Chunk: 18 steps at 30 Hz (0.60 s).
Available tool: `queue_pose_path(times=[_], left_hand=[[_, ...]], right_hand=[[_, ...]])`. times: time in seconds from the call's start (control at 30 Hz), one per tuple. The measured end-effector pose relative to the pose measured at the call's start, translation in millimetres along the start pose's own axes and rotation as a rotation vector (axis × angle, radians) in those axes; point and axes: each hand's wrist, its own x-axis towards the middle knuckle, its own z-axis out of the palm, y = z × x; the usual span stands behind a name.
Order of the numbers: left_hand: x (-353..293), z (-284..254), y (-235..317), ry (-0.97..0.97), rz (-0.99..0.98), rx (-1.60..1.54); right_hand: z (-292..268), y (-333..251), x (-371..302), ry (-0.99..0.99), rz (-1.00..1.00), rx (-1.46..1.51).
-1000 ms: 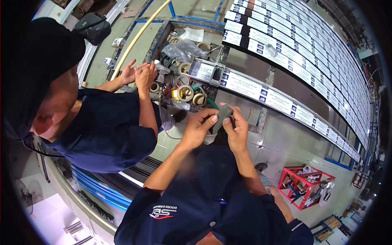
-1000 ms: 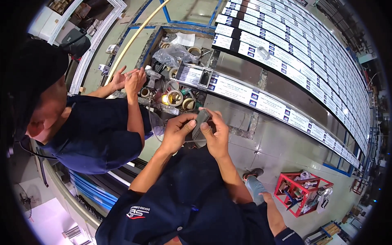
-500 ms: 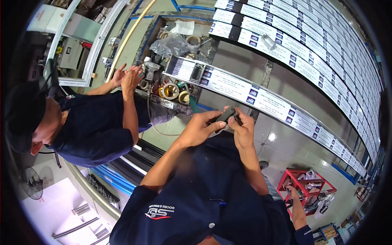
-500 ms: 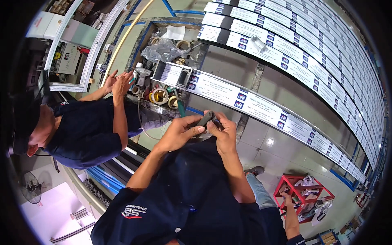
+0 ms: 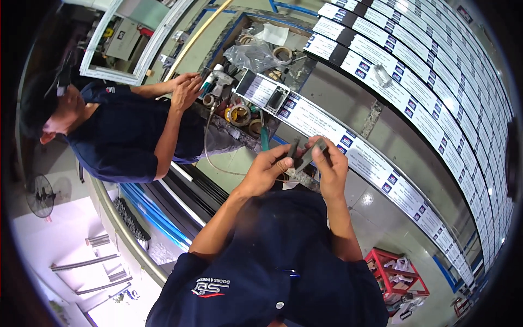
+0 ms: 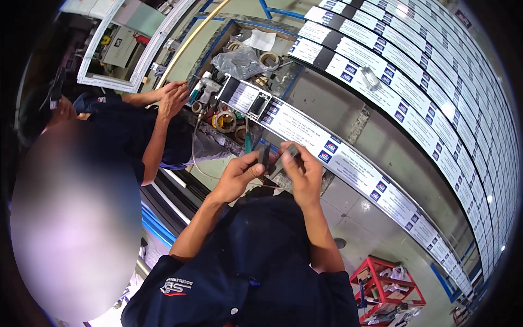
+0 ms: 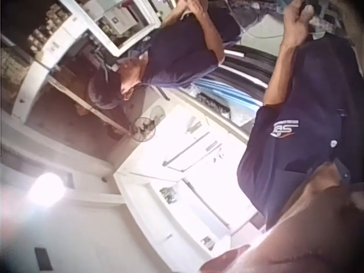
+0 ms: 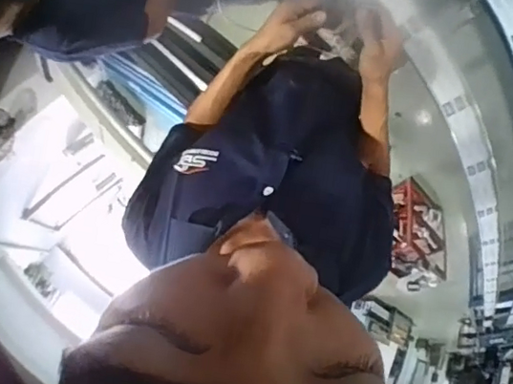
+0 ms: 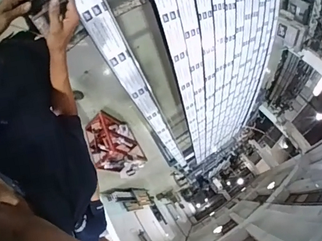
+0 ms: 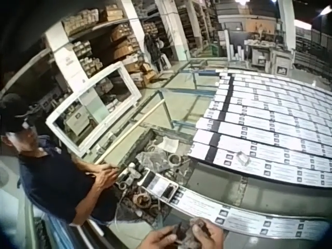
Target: The person assembles small metal components, measures them with a measuring tape, and applies labels to them. The assembly involves using a hammer, pliers, and a screwdriver to work with screws.
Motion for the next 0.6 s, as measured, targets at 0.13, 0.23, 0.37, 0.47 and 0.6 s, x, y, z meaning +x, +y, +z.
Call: queue_pose_path(times=[0.13,0.23,0.37,0.47,0.6], left_hand=[[-2,-19,-34,0.121,-0.046,-0.258],[-3,-32,-66,0.23,-0.135,-0.363],[1,-28,-80,0.261,-0.186,-0.414],[2,-16,-81,0.354,-0.031,-0.426],[2,-5,-77,0.272,0.098,-0.223]], right_hand=[[-31,47,44,0.109,0.016,-0.471],[-48,85,70,0.026,-0.237,-1.188],[-55,108,81,-0.122,-0.36,-1.403],[-37,89,67,-0.08,-0.402,-1.244],[0,63,28,-0.132,-0.226,-0.624]])
